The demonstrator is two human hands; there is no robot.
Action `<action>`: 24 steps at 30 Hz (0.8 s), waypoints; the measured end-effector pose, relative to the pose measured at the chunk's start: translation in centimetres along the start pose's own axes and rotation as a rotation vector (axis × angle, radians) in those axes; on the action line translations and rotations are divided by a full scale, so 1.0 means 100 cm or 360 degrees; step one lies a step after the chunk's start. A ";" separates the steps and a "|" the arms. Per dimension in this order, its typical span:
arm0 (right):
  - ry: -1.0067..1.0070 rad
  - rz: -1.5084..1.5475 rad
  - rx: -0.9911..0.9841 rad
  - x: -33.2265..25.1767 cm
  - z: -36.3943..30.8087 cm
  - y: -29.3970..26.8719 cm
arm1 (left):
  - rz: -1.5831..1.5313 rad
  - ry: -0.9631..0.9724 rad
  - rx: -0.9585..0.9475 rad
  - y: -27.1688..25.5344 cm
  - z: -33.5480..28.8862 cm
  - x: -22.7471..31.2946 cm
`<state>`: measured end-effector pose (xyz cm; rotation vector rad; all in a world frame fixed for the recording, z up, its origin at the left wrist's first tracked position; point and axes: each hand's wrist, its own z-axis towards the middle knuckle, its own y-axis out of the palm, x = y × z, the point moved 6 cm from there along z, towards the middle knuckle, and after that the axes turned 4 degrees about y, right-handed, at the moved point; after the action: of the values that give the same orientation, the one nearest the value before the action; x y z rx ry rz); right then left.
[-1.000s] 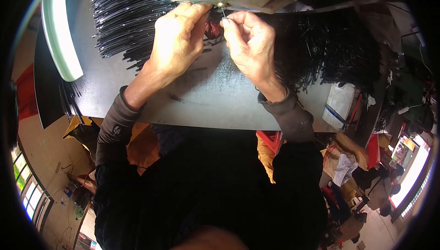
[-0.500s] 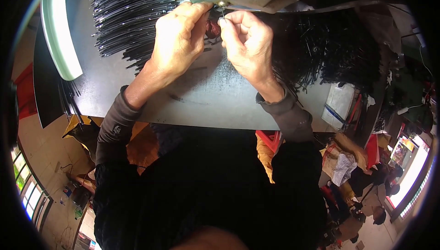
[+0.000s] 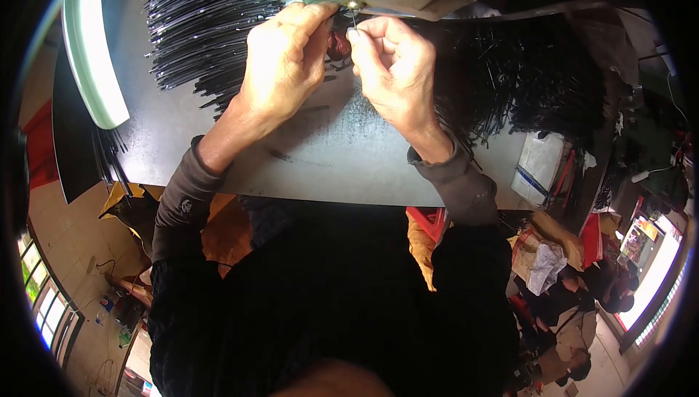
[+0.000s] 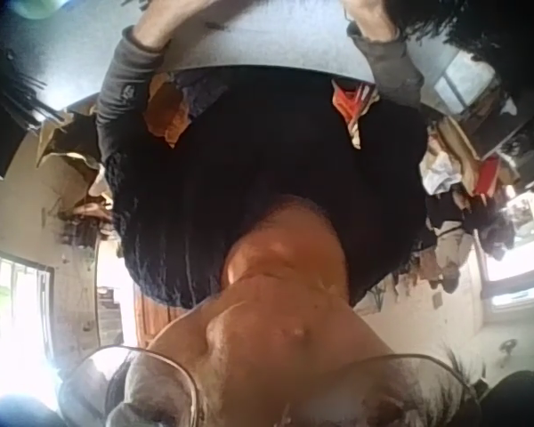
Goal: The person inserts thin black rods into a mechanical assembly using an industrial machine.
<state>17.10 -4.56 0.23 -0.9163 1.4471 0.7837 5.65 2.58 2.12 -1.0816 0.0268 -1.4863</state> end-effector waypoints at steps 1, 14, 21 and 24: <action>-0.0024 -0.0030 0.0005 -0.001 0.000 0.000 | -0.0010 0.0011 0.0008 0.000 0.000 0.000; 0.0397 0.0259 -0.0115 0.003 0.001 -0.001 | 0.0579 -0.0025 -0.0404 -0.003 -0.003 0.020; -0.0004 -0.0111 -0.0360 0.000 0.002 0.015 | -0.0078 -0.0099 -0.0233 -0.037 -0.008 0.008; -0.0068 -0.0210 -0.0816 -0.009 -0.019 0.040 | 0.0652 -0.0122 -0.0309 -0.060 -0.016 -0.031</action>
<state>12.62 -4.30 1.08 -1.3574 1.1501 1.0911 -0.54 5.71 2.91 -1.2050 0.3261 -1.0878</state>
